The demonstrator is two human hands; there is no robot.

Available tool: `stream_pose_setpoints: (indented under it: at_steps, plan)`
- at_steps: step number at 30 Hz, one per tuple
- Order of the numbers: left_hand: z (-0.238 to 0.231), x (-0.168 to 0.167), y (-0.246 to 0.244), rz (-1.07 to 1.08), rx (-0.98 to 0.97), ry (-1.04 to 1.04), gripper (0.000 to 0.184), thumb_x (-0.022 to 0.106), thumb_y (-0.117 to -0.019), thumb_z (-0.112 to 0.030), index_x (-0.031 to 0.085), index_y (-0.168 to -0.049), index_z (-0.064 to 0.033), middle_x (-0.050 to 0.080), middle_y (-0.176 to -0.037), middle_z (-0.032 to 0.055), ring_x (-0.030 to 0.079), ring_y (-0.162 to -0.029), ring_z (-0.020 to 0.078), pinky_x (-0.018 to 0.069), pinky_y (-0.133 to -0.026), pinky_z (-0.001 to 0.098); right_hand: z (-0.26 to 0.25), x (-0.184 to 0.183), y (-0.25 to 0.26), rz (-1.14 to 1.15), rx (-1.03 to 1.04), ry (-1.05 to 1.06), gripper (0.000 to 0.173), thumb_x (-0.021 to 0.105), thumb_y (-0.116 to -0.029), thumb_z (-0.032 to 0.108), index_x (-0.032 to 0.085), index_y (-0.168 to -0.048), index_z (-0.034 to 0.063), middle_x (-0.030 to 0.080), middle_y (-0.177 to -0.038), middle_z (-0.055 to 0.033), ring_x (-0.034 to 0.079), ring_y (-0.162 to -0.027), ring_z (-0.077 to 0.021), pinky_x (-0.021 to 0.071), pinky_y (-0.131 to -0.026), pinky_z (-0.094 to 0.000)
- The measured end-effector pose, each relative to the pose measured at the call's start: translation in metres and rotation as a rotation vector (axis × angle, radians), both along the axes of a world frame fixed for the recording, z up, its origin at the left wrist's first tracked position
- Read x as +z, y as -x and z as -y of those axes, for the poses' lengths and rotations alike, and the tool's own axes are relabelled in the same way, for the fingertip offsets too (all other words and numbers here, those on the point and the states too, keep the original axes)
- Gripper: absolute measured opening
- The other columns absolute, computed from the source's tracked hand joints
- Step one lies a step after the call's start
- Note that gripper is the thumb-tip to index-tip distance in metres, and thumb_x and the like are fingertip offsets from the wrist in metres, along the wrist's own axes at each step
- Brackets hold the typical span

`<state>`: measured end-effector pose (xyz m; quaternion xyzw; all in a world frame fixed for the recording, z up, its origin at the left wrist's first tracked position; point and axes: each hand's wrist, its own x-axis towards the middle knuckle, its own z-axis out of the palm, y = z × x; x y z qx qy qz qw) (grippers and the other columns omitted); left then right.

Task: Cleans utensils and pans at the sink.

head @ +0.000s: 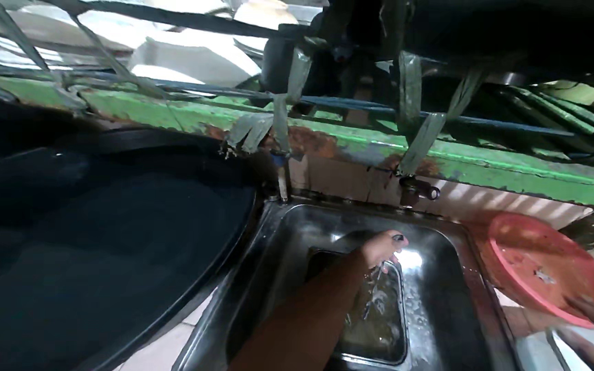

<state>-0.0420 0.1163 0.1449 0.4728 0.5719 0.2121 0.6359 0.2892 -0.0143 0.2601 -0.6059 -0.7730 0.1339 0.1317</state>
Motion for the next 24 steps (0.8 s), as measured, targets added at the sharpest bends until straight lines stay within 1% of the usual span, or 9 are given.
stream_pose_setpoints:
  at_steps: [2,5,7,9,10,13,18,21,24]
  plan:
    - [-0.004,0.004,0.001,0.013,0.01,-0.017,0.04,0.049,-0.1088,-0.038,0.051,-0.143,-0.0166,0.064,-0.105,0.0077,0.063,-0.078,0.0165,0.0532,-0.064,0.0327,-0.036,0.019,0.063,-0.116,0.155,-0.192,0.059,0.057,-0.1029,0.04,0.054,-0.144,-0.0017,0.052,-0.148,-0.0284,0.052,-0.136,-0.0429,0.0418,-0.113,-0.0575]
    - [-0.01,0.01,0.002,-0.014,0.038,-0.016,0.039,0.054,-0.1062,-0.04,0.057,-0.138,-0.017,0.067,-0.101,0.0054,0.066,-0.081,0.0168,0.0561,-0.068,0.0369,-0.09,0.032,0.153,-0.123,0.201,-0.489,0.04,0.062,-0.0979,0.038,0.074,-0.113,0.0033,0.073,-0.097,-0.0185,0.072,-0.087,-0.0356,0.0567,-0.076,-0.0592]
    - [-0.012,0.013,0.004,-0.006,0.046,-0.013,0.036,0.056,-0.1054,-0.039,0.06,-0.133,-0.0154,0.066,-0.098,0.0044,0.066,-0.08,0.0163,0.0573,-0.068,0.0376,-0.112,0.048,0.197,0.004,0.116,-0.289,0.03,0.06,-0.1037,0.023,0.075,-0.115,0.0002,0.073,-0.106,-0.0256,0.07,-0.101,-0.044,0.0518,-0.089,-0.0638]
    - [-0.011,0.016,0.009,0.075,0.037,-0.007,0.037,0.053,-0.107,-0.038,0.058,-0.135,-0.0142,0.066,-0.098,0.0049,0.066,-0.08,0.0166,0.0572,-0.067,0.0373,-0.13,0.063,0.222,0.094,0.006,0.11,0.034,0.046,-0.1095,0.014,0.062,-0.131,-0.0077,0.062,-0.132,-0.0292,0.058,-0.126,-0.0423,0.0402,-0.109,-0.0538]
    - [-0.011,0.016,0.012,0.118,0.043,0.006,0.038,0.052,-0.1075,-0.039,0.058,-0.136,-0.0143,0.067,-0.098,0.0053,0.067,-0.08,0.0168,0.0572,-0.067,0.0373,-0.14,0.055,0.217,0.067,0.005,0.119,0.031,0.046,-0.1084,0.009,0.06,-0.129,-0.0099,0.061,-0.131,-0.0288,0.057,-0.124,-0.0393,0.0404,-0.109,-0.0475]
    - [-0.009,0.008,0.021,0.188,0.048,0.046,0.039,0.048,-0.1082,-0.044,0.06,-0.132,-0.0149,0.067,-0.097,0.0028,0.067,-0.078,0.0148,0.057,-0.067,0.0355,-0.164,0.026,0.188,0.094,0.05,-0.117,0.029,0.048,-0.107,0.004,0.064,-0.124,-0.0124,0.064,-0.125,-0.0339,0.06,-0.119,-0.0485,0.0421,-0.106,-0.0587]
    - [-0.008,-0.013,0.022,0.177,0.033,0.101,0.04,0.044,-0.1094,-0.044,0.057,-0.137,-0.0172,0.068,-0.101,0.0048,0.068,-0.082,0.018,0.0573,-0.069,0.0391,-0.182,-0.039,0.165,-0.015,-0.042,-0.162,0.026,0.054,-0.1039,0.005,0.065,-0.124,-0.0082,0.065,-0.122,-0.031,0.063,-0.114,-0.0466,0.0468,-0.099,-0.0621]
    - [-0.009,-0.023,0.017,0.134,0.011,0.107,0.039,0.046,-0.1091,-0.042,0.056,-0.139,-0.0192,0.067,-0.104,0.0051,0.066,-0.081,0.0172,0.0556,-0.066,0.0359,-0.156,-0.026,0.181,-0.189,0.017,-0.318,0.03,0.052,-0.1013,-0.003,0.061,-0.129,-0.0095,0.061,-0.13,-0.031,0.059,-0.122,-0.0465,0.0447,-0.104,-0.0629]
    - [-0.011,-0.023,0.007,0.092,-0.002,0.092,0.039,0.046,-0.1095,-0.04,0.055,-0.14,-0.0185,0.067,-0.107,0.0046,0.065,-0.083,0.0161,0.0539,-0.067,0.0353,-0.152,0.006,0.206,-0.273,-0.058,-0.216,0.028,0.052,-0.106,0.009,0.062,-0.125,-0.0098,0.063,-0.123,-0.0331,0.06,-0.116,-0.0478,0.0428,-0.101,-0.0641]
